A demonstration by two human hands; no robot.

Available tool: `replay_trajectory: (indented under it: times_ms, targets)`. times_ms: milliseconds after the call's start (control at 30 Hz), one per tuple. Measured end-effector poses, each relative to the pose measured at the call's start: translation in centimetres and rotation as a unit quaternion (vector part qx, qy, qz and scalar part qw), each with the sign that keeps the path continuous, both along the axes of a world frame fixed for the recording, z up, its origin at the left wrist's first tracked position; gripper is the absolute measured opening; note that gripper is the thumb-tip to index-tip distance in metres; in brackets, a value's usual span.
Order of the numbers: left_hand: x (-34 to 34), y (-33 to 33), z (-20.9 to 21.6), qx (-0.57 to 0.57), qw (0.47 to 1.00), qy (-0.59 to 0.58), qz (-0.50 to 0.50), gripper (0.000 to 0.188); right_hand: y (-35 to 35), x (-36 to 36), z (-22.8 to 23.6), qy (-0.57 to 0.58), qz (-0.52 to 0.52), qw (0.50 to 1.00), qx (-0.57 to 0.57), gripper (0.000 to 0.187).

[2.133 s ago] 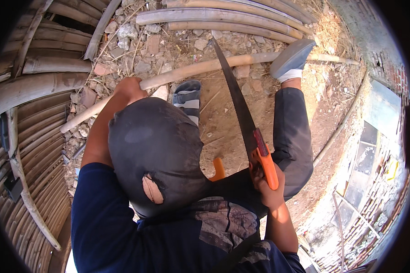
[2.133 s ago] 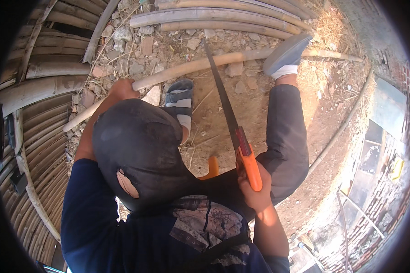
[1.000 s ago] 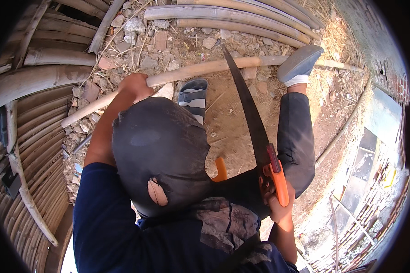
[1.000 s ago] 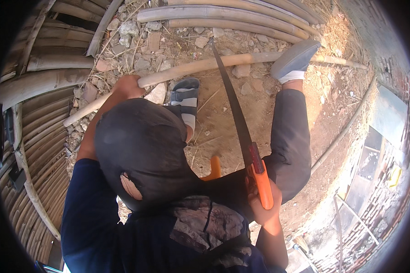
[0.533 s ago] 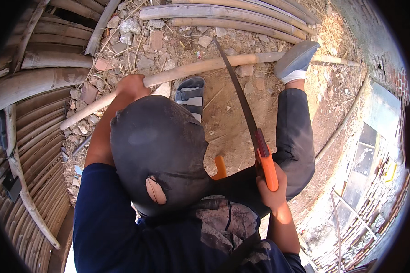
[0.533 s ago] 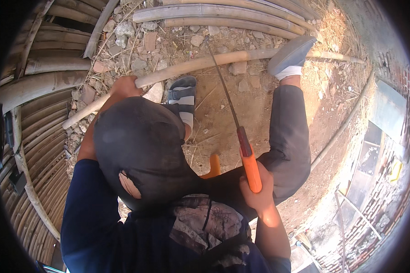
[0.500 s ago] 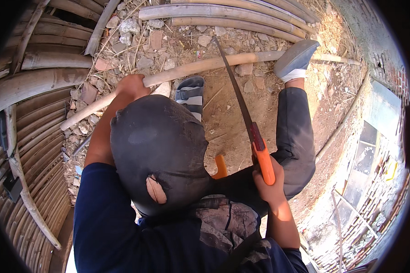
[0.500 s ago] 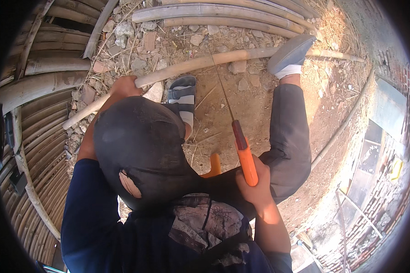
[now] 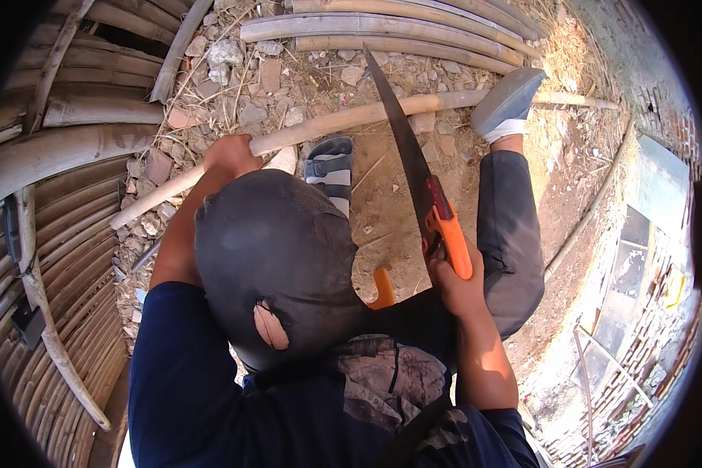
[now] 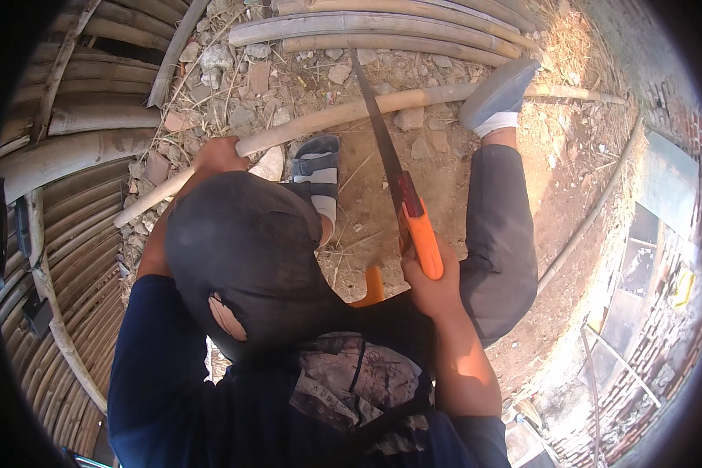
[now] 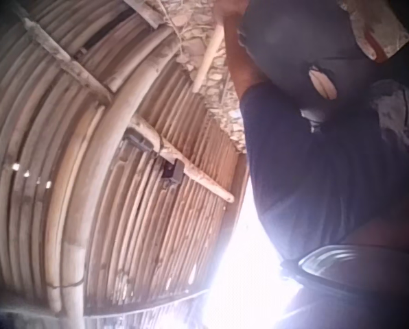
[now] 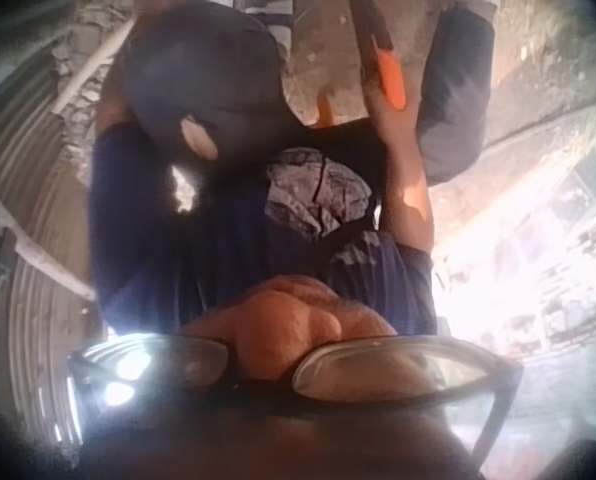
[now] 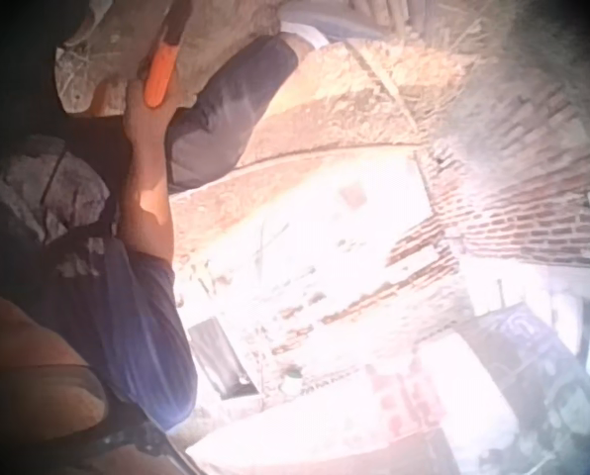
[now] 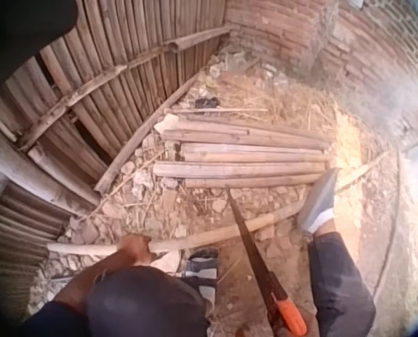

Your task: The person saws a bamboo pole by hand, holding the pole with one hand while moving a saw back and forth across it.

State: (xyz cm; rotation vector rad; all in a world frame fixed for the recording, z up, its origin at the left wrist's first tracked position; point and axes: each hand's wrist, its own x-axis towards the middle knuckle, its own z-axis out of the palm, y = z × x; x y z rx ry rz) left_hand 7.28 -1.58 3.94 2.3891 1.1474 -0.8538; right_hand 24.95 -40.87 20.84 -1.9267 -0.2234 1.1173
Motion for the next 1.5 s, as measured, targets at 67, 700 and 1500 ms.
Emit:
replay_trajectory:
  times_ms: [67, 700, 1500]
  targets:
    - [-0.2, 0.1, 0.3, -0.002, 1.0, 0.002, -0.001, 0.048, -2.8, -1.5, 2.5, 0.007, -0.012, 0.999, 0.03, 0.021]
    - [0.4, -0.9, -1.0, 0.011, 1.0, -0.023, 0.016, 0.047, -1.1, -0.5, -2.9, -0.075, 0.065, 0.995, 0.0, 0.018]
    - [1.1, -1.1, 0.3, -0.002, 1.0, 0.0, 0.008, 0.047, -2.6, 1.7, 2.9, -0.003, 0.045, 0.999, 0.008, 0.014]
